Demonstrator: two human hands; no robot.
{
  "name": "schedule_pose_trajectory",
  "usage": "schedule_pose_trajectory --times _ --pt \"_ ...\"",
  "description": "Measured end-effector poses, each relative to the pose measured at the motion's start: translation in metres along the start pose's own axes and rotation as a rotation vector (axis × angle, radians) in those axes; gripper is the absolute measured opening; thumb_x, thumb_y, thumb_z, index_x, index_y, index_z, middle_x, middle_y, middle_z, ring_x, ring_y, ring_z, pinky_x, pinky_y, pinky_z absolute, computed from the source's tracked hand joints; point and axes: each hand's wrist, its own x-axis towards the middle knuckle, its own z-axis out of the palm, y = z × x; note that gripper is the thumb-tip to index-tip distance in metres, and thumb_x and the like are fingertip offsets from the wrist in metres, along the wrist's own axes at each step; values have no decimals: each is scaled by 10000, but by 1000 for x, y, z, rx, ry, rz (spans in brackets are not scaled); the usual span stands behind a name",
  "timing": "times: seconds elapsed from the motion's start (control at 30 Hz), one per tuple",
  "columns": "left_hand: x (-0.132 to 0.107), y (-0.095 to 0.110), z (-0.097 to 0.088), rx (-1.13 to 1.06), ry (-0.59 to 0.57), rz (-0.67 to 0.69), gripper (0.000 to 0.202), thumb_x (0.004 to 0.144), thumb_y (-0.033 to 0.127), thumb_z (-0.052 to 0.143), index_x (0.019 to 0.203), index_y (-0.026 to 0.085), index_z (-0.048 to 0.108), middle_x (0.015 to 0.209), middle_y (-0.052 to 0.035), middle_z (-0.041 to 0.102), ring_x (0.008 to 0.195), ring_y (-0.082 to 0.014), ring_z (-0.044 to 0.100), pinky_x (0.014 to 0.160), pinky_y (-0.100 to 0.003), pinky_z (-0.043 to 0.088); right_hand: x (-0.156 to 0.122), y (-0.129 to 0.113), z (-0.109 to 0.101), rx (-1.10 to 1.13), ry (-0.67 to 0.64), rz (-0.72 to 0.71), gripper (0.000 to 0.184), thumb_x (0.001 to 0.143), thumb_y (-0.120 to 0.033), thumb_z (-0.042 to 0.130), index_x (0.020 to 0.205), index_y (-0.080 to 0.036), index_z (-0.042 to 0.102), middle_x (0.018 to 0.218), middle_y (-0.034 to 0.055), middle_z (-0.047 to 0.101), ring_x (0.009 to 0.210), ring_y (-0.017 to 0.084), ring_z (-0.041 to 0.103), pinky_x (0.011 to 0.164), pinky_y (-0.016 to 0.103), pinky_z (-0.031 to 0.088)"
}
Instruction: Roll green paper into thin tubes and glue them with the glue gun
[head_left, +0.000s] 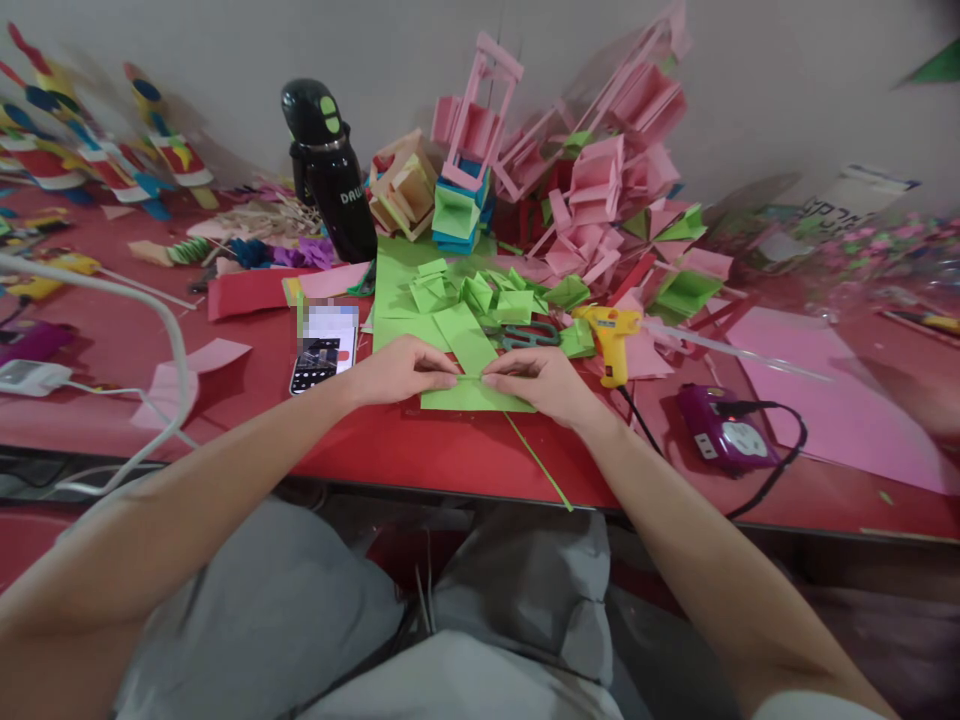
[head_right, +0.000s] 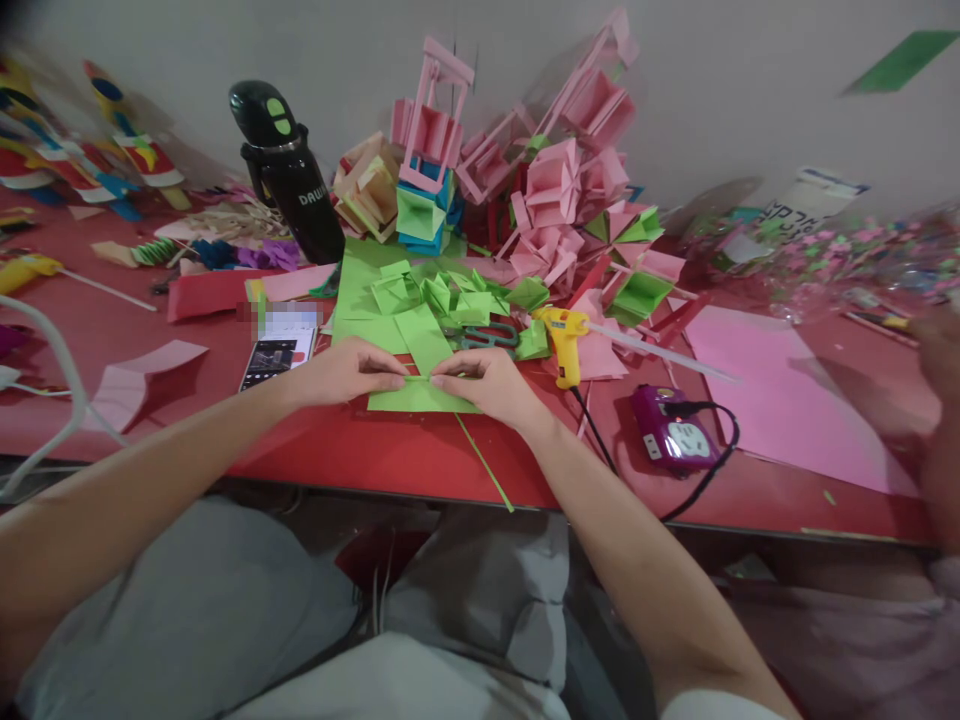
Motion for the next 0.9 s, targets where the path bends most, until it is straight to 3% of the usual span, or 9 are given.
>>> schedule_pose_trajectory --times 0.33,0.5,0.7,0.9 --pt "-3 -5 -2 187 68 70 272 906 345 593 1070 233 778 1008 -31 781 842 -187 670 783 -278 481 -1 -3 2 -38 24 21 309 713 -441 803 843 -161 783 637 4 652 501 79 433 458 243 295" --pt "-4 -4 5 117 117 64 280 903 362 597 1073 216 765 995 -40 771 817 -177 654 749 -273 485 0 -2 1 -42 35 -33 279 724 -422 797 838 -168 778 738 30 705 587 104 540 511 240 397" --pt "2 -5 14 -117 142 -33 329 830 470 695 926 166 774 842 -45 747 697 -143 614 640 -257 469 0 -3 1 -59 53 -64 285 722 -438 793 831 -175 773 782 43 732 675 148 626 587 265 485" --pt "4 -6 16 -229 206 -65 289 755 406 782 922 170 785 929 -68 775 808 -172 670 733 -281 517 1 -5 1 -40 69 -49 275 714 -428 811 837 -183 780 792 44 748 692 154 649 620 272 507"
